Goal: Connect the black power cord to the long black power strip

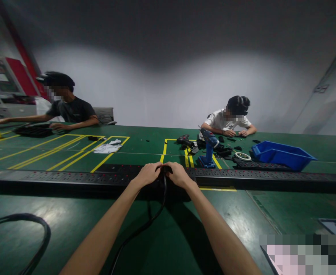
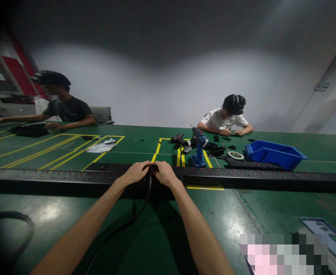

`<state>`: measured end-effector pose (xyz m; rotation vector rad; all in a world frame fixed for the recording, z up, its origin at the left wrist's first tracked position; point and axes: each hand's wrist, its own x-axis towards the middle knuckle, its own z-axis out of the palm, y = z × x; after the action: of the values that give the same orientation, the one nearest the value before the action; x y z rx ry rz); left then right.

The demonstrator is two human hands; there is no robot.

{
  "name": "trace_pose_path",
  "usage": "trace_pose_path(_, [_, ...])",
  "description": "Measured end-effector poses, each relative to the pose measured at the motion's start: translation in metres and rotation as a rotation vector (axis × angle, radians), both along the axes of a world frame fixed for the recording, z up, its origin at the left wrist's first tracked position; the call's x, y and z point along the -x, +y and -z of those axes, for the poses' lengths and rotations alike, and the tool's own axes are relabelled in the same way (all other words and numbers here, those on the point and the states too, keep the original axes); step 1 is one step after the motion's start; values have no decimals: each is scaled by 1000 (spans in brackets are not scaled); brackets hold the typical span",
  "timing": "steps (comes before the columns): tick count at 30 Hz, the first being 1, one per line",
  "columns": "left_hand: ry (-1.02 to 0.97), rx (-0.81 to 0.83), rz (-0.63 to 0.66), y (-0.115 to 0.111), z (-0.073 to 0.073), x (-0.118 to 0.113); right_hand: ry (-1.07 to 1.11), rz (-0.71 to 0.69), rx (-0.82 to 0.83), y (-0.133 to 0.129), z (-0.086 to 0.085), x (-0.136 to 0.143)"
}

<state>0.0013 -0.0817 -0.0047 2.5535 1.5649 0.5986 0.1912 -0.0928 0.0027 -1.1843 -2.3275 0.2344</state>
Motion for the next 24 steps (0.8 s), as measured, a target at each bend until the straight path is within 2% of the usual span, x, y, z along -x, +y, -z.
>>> trace_pose_path(11, [-19, 47, -16, -3, -4, -1, -81, -3, -33, -8, -6, 0])
trace_pose_path(17, [-22, 36, -19, -5, -5, -2, -11, -29, -32, -8, -4, 3])
trace_pose_path(20, [-30, 46, -14, -5, -6, -1, 137, -26, -32, -7, 0, 1])
trace_pose_path(24, [-45, 36, -5, -5, -5, -2, 548, 62, 20, 1, 6, -6])
